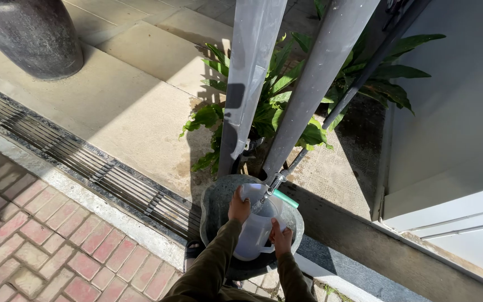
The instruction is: Filling a pitcher with water and watering various potted plants in an outdoor area.
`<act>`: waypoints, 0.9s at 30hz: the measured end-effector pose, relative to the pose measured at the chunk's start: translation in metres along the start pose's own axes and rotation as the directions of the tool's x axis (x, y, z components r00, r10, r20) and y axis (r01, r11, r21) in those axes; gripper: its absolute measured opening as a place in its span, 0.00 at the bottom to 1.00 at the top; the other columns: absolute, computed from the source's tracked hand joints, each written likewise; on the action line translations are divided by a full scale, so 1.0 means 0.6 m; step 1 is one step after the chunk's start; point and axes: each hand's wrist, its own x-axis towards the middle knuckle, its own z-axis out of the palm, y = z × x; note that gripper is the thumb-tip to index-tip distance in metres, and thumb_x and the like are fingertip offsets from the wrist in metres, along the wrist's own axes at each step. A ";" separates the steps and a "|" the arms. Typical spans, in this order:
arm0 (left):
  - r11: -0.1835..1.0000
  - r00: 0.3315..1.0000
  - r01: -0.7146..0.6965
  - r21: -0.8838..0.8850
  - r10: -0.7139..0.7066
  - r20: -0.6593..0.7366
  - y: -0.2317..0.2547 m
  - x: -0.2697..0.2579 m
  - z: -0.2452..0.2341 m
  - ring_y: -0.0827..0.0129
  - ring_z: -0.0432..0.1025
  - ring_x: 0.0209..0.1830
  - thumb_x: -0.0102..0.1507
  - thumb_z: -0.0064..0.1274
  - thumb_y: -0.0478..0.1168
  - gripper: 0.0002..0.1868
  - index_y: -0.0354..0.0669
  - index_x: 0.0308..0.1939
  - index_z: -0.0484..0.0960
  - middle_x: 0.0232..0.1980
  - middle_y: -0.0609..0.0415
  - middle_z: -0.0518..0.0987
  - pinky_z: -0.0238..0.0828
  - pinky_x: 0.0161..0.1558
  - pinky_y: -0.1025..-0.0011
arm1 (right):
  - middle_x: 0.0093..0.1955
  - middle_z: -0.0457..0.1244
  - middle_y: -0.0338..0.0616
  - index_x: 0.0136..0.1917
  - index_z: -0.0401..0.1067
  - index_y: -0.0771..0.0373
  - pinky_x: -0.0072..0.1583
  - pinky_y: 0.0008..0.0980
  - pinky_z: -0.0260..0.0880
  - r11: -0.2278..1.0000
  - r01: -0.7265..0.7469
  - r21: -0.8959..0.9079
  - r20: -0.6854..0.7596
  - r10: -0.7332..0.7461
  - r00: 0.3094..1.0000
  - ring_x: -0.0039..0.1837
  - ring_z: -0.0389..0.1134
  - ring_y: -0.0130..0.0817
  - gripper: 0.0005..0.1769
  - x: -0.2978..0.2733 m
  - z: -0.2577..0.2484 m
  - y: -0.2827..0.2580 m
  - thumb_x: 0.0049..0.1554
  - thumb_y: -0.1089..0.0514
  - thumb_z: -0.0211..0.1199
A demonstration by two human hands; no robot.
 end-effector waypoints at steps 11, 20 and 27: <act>1.000 1.000 0.012 -0.007 -0.011 0.022 0.015 -0.013 -0.007 0.44 0.58 0.76 0.70 0.42 0.42 0.33 0.53 0.79 0.52 0.79 0.49 0.59 0.62 0.70 0.36 | 0.20 0.49 0.39 0.21 0.57 0.58 0.30 0.37 0.49 1.000 -0.026 -0.007 -0.012 0.026 1.000 0.23 0.48 0.30 0.30 0.002 -0.002 0.004 0.61 0.51 0.64; 1.000 1.000 -0.020 -0.004 0.020 0.013 0.011 -0.009 -0.003 0.45 0.58 0.76 0.70 0.41 0.41 0.32 0.53 0.79 0.53 0.79 0.49 0.58 0.63 0.70 0.36 | 0.19 0.49 0.40 0.21 0.58 0.60 0.29 0.37 0.49 1.000 -0.023 0.012 -0.012 0.023 1.000 0.22 0.49 0.31 0.31 0.007 -0.004 0.010 0.60 0.50 0.64; 1.000 1.000 -0.024 -0.010 0.024 0.010 0.003 -0.005 -0.002 0.44 0.58 0.76 0.69 0.42 0.41 0.34 0.53 0.79 0.53 0.79 0.48 0.59 0.63 0.69 0.36 | 0.19 0.49 0.39 0.21 0.57 0.59 0.29 0.36 0.49 1.000 -0.010 -0.010 0.009 0.010 1.000 0.22 0.49 0.30 0.31 -0.003 0.000 -0.006 0.61 0.50 0.64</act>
